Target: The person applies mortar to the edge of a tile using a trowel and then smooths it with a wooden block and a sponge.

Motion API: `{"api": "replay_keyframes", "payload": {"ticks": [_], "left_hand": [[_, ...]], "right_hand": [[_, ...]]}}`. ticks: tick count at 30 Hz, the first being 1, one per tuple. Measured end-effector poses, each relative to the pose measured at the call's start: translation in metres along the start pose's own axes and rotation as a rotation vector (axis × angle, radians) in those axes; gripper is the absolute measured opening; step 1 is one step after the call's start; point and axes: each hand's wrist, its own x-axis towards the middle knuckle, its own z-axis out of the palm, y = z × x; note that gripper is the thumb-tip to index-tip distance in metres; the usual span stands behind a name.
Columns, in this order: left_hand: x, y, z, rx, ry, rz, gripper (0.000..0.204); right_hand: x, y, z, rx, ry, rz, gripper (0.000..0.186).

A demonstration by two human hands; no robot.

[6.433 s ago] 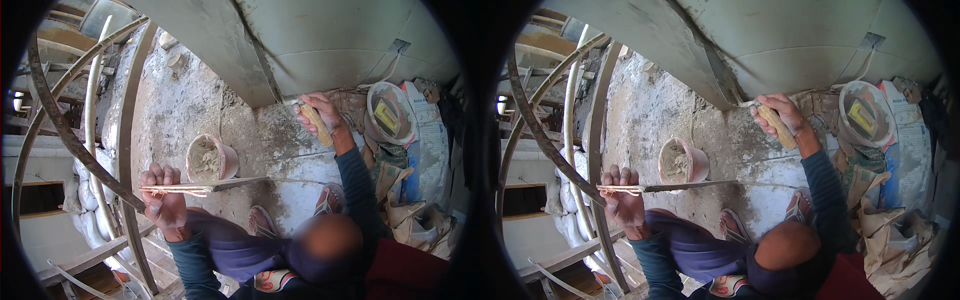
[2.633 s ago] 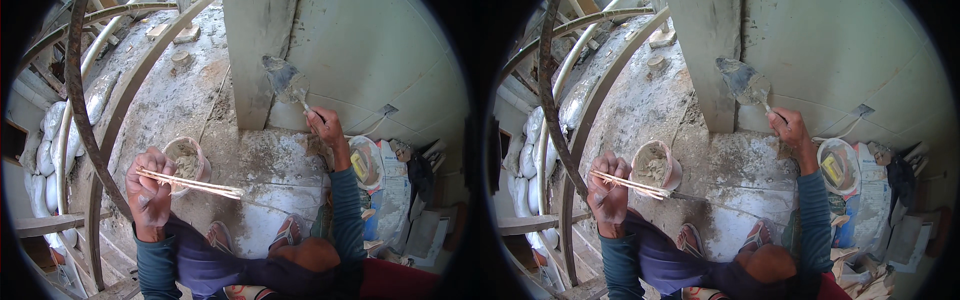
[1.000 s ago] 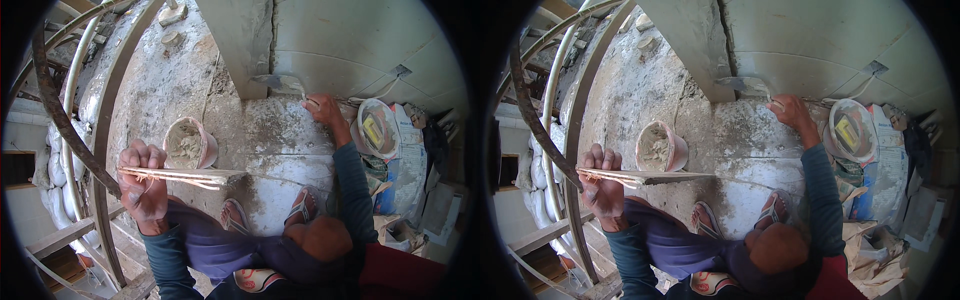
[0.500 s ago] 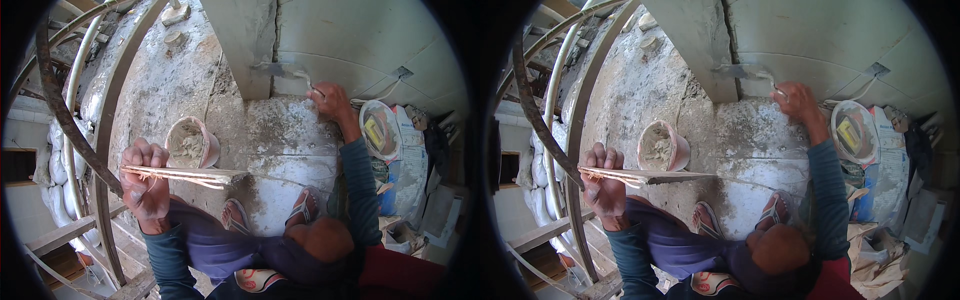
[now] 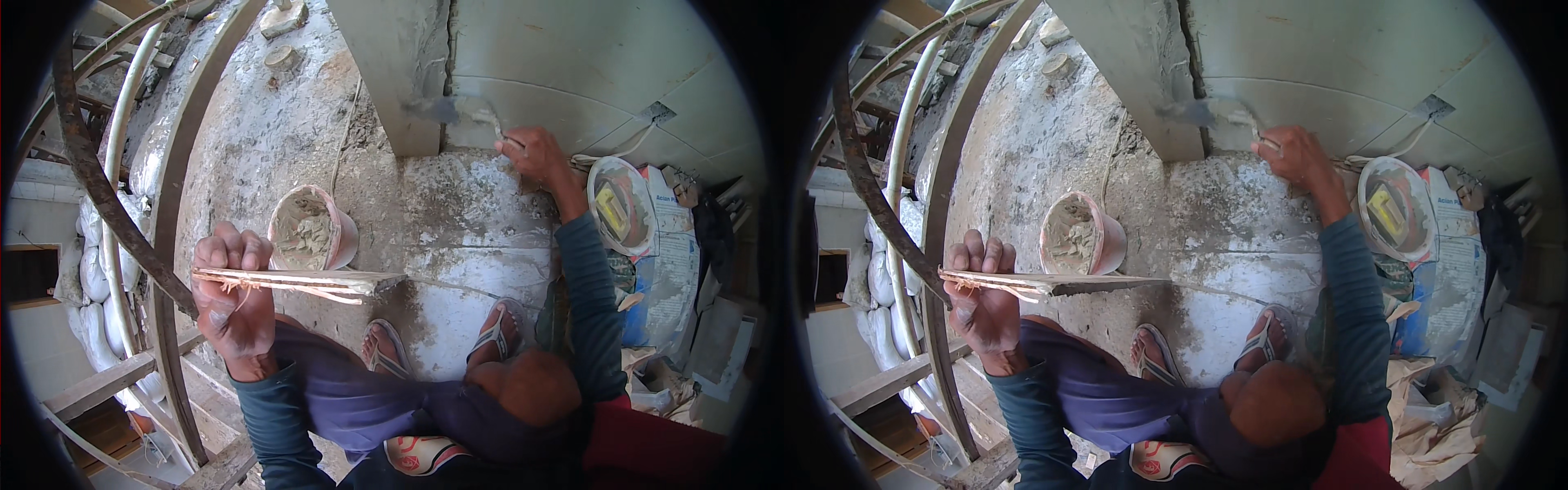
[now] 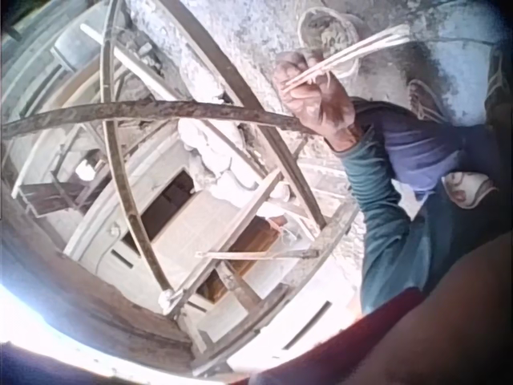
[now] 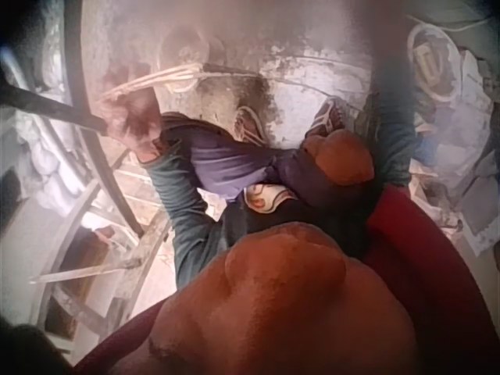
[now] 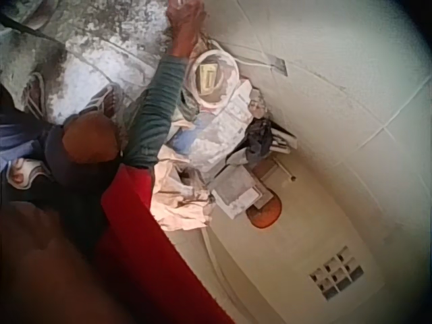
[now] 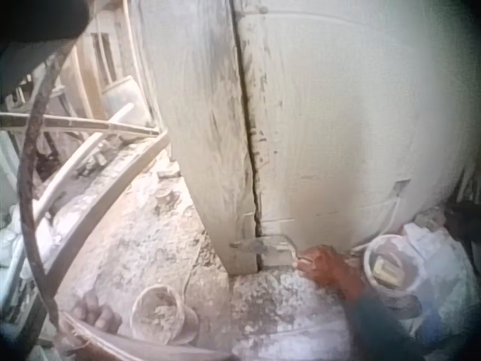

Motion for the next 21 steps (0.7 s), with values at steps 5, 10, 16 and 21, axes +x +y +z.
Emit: {"api": "replay_keyframes", "payload": {"ticks": [5,10,16,21], "left_hand": [[-0.001,0.005,0.005,0.018,-0.004,-0.001,0.042],[-0.002,0.002,0.007,0.011,0.043,0.002,0.042],[-0.003,0.000,0.007,0.006,0.030,0.007,0.041],[-0.002,0.001,0.009,-0.016,0.001,0.005,0.038]], "right_hand": [[-0.025,0.012,0.046,-0.229,-0.074,-0.046,0.030],[-0.010,-0.009,0.013,-0.244,0.072,-0.057,0.031],[0.024,-0.065,-0.063,-0.097,0.201,-0.132,0.030],[0.032,-0.086,-0.095,0.109,0.277,-0.157,0.029]]}}
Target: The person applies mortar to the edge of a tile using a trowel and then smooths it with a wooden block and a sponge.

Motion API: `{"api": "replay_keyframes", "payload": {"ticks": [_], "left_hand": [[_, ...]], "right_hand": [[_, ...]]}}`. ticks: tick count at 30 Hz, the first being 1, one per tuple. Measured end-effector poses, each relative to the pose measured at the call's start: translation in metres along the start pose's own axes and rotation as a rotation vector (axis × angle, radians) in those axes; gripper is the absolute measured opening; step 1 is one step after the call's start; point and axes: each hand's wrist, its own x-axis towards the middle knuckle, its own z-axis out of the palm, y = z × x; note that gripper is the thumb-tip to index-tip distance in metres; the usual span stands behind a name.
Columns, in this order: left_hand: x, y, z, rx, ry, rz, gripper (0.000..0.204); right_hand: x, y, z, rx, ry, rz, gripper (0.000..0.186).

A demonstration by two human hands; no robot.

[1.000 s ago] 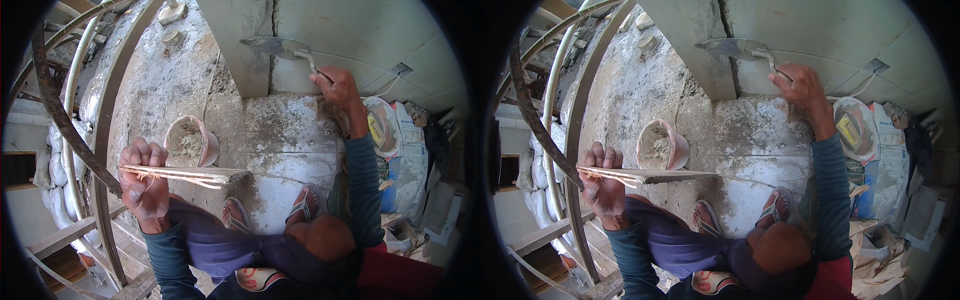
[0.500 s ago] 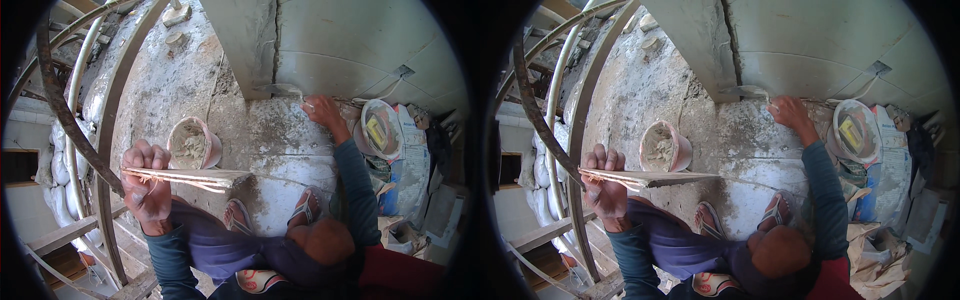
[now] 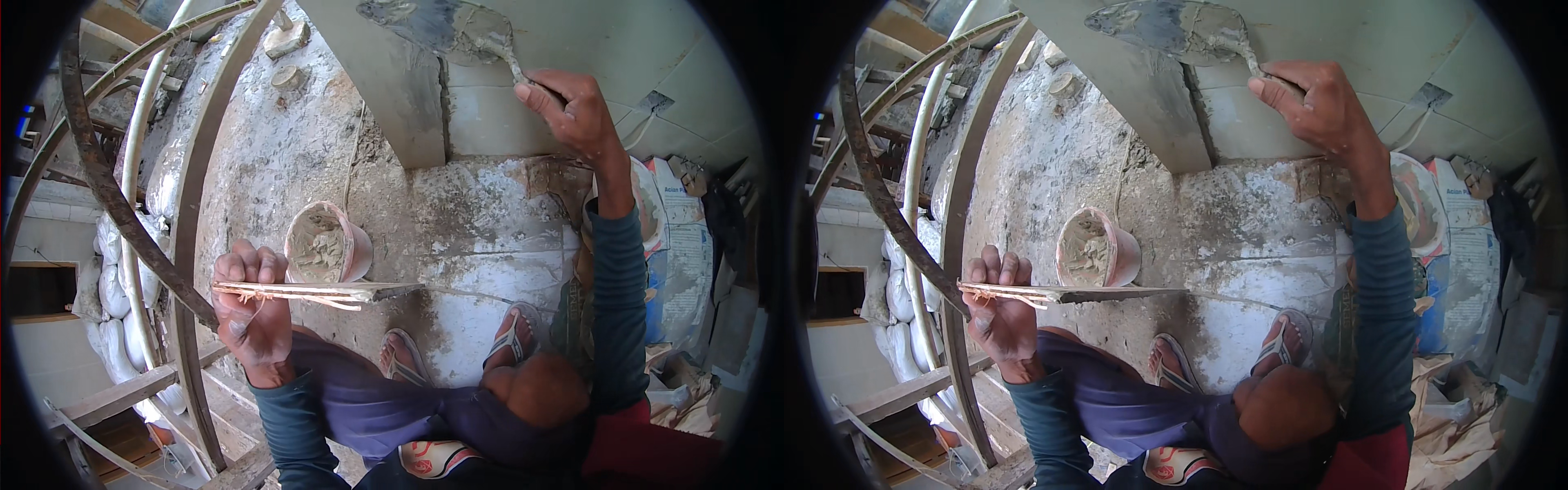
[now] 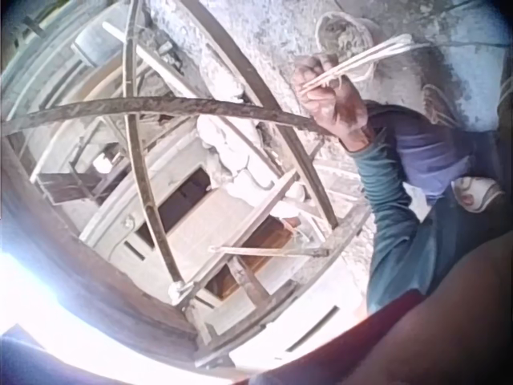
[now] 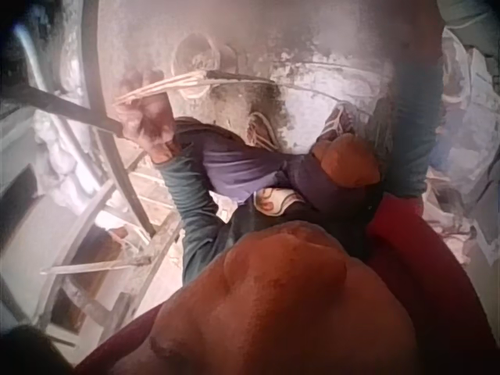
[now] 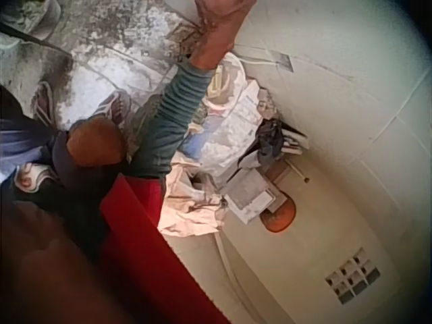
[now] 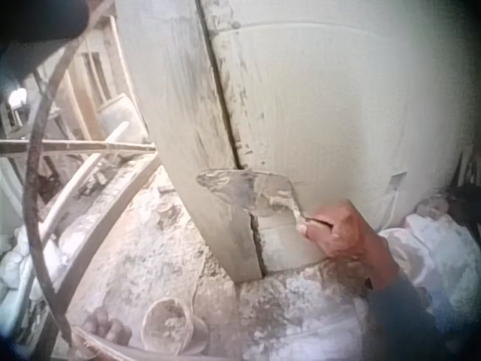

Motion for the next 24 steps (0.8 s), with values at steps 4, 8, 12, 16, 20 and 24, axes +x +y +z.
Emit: {"api": "replay_keyframes", "payload": {"ticks": [4,8,12,16,20,24], "left_hand": [[0.000,0.002,-0.001,-0.008,-0.023,-0.004,0.036],[0.002,0.001,0.000,-0.010,-0.052,-0.002,0.036],[0.003,-0.001,0.002,0.002,-0.075,-0.007,0.036],[0.003,-0.001,-0.001,0.022,-0.058,-0.015,0.036],[0.005,-0.002,0.003,0.005,-0.073,-0.023,0.034],[0.007,-0.006,0.007,0.015,-0.066,-0.027,0.034]], "right_hand": [[-0.011,0.016,0.015,-0.045,-0.162,0.099,0.029],[-0.061,0.068,0.068,-0.157,-0.376,0.216,0.034],[-0.120,0.119,0.124,-0.182,-0.418,0.253,0.034],[-0.150,0.124,0.147,-0.237,-0.524,0.299,0.029],[-0.159,0.123,0.161,-0.349,-0.380,0.206,0.028],[-0.151,0.123,0.164,-0.373,-0.439,0.261,0.029]]}}
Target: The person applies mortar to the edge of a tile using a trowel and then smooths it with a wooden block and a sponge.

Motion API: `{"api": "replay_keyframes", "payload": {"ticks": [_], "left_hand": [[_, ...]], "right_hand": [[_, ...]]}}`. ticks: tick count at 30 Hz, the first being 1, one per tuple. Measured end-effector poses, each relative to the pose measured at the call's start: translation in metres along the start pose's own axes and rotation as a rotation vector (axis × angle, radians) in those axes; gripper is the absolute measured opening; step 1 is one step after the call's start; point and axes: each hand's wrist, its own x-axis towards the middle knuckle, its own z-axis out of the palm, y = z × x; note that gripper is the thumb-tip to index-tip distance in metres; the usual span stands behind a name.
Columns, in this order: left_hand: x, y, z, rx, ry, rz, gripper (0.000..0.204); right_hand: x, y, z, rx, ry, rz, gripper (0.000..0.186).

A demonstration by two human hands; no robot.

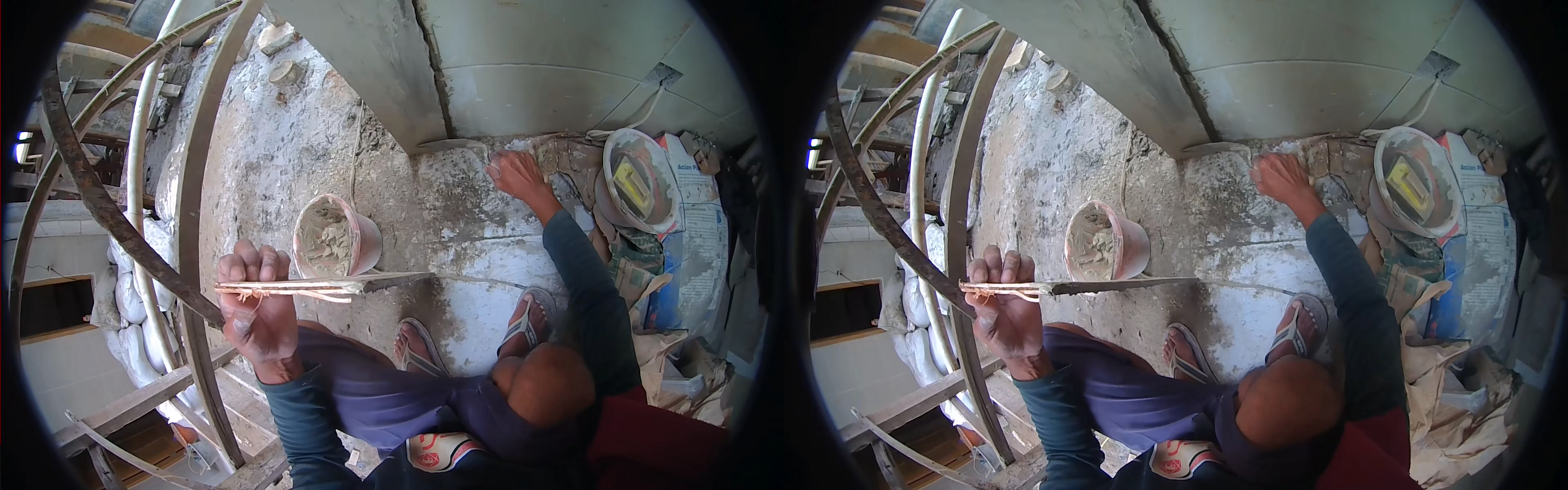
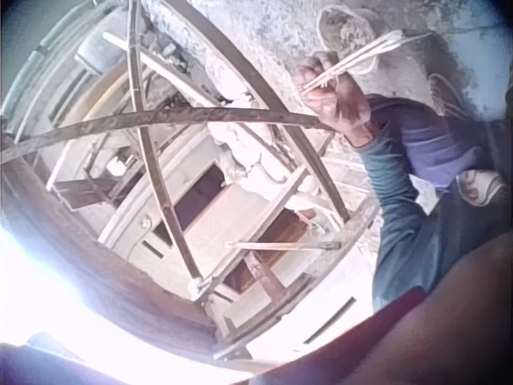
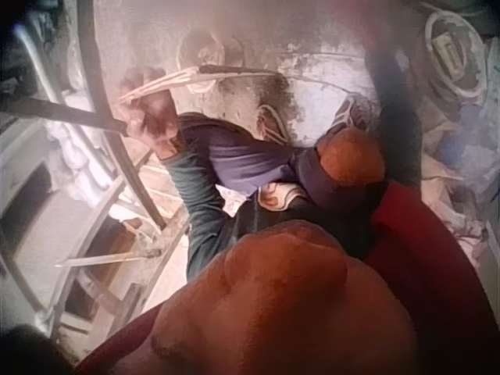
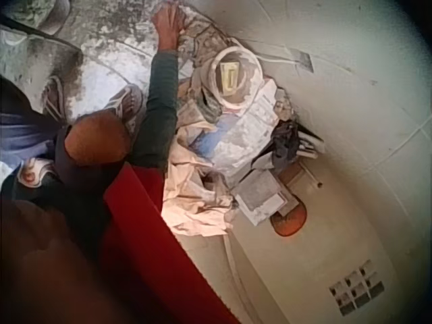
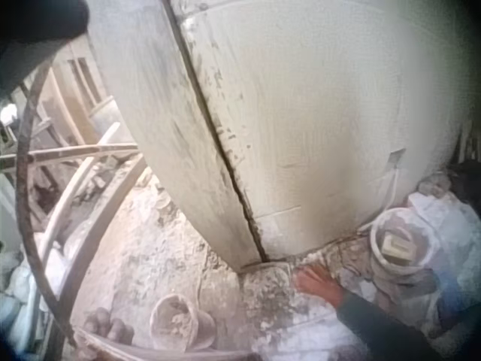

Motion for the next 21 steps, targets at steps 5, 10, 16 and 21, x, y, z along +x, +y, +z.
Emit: {"api": "replay_keyframes", "payload": {"ticks": [5,10,16,21], "left_hand": [[-0.004,0.004,-0.006,-0.003,-0.015,0.000,0.036],[-0.004,0.008,-0.007,0.019,0.013,0.015,0.036],[-0.004,0.005,-0.007,-0.030,0.065,0.035,0.039],[-0.005,0.007,-0.007,-0.039,0.065,0.042,0.038]], "right_hand": [[0.010,-0.028,-0.072,0.145,0.187,-0.065,0.029],[0.002,-0.034,-0.080,0.200,0.273,-0.172,0.027],[-0.012,-0.004,0.017,0.042,0.058,-0.091,0.025],[0.001,-0.009,0.034,0.008,-0.137,0.029,0.028]]}}
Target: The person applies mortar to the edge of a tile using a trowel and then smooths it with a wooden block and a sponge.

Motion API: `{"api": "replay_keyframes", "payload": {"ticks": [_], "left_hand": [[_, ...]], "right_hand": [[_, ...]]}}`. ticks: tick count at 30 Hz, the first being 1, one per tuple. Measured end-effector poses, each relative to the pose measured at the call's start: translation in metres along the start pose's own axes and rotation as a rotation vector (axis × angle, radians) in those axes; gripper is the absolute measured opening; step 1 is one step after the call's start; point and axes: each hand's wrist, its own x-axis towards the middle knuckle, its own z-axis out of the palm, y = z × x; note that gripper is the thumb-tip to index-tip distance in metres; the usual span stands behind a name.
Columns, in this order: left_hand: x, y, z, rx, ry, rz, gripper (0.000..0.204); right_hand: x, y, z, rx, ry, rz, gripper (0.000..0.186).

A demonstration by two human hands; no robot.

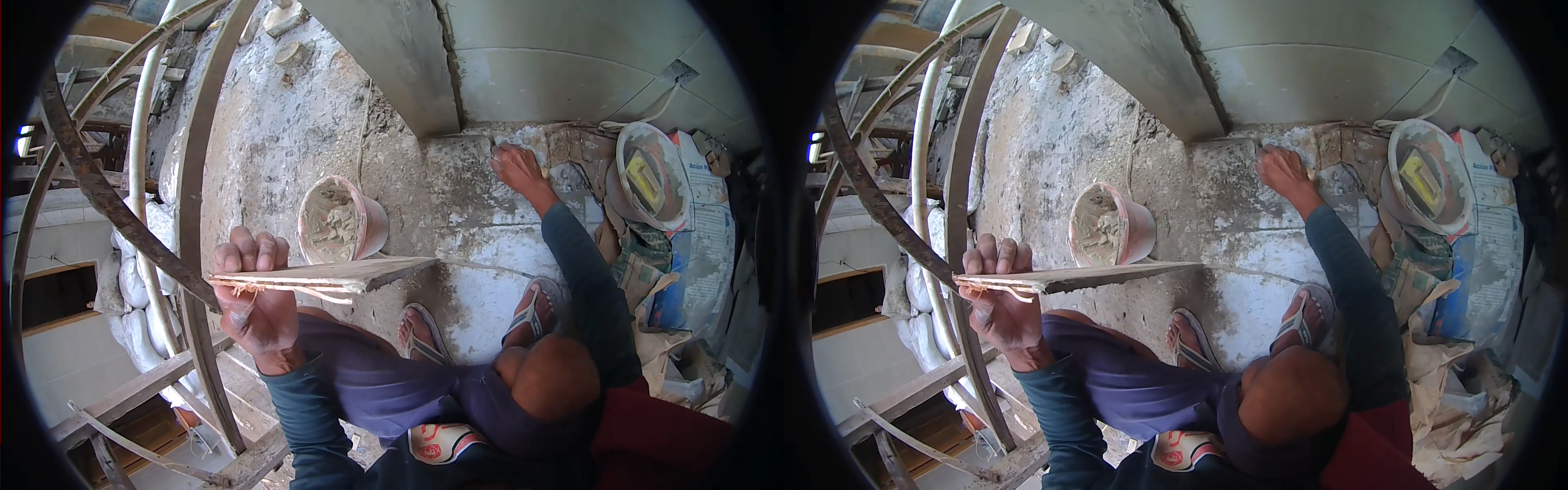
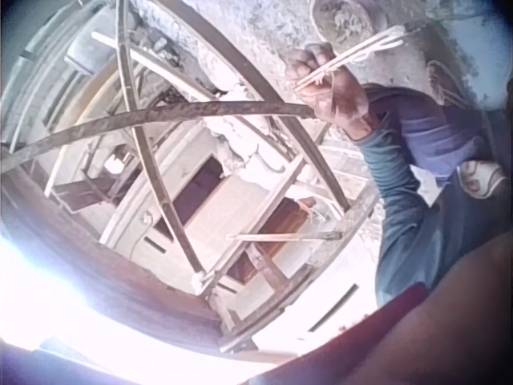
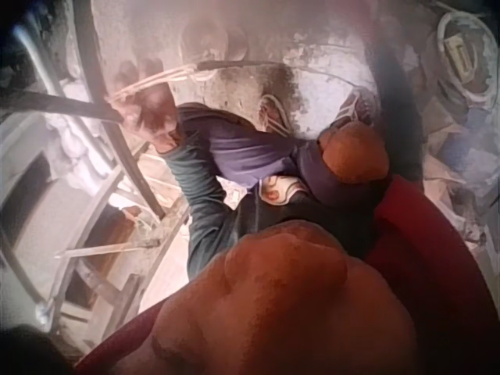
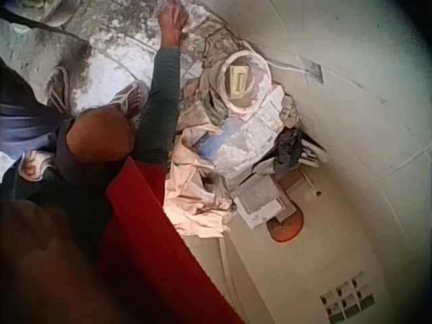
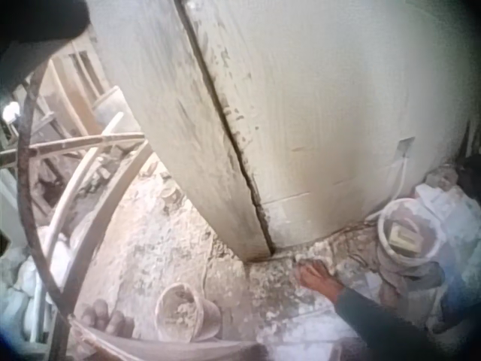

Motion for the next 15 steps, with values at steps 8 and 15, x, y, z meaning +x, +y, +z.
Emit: {"api": "replay_keyframes", "payload": {"ticks": [8,15], "left_hand": [[0.002,-0.006,0.007,0.055,-0.042,-0.029,0.039],[0.004,-0.003,-0.001,0.051,-0.052,-0.031,0.038]], "right_hand": [[0.000,-0.017,-0.072,0.204,0.265,-0.048,0.027],[-0.015,-0.043,-0.132,0.355,0.480,-0.202,0.027]]}}
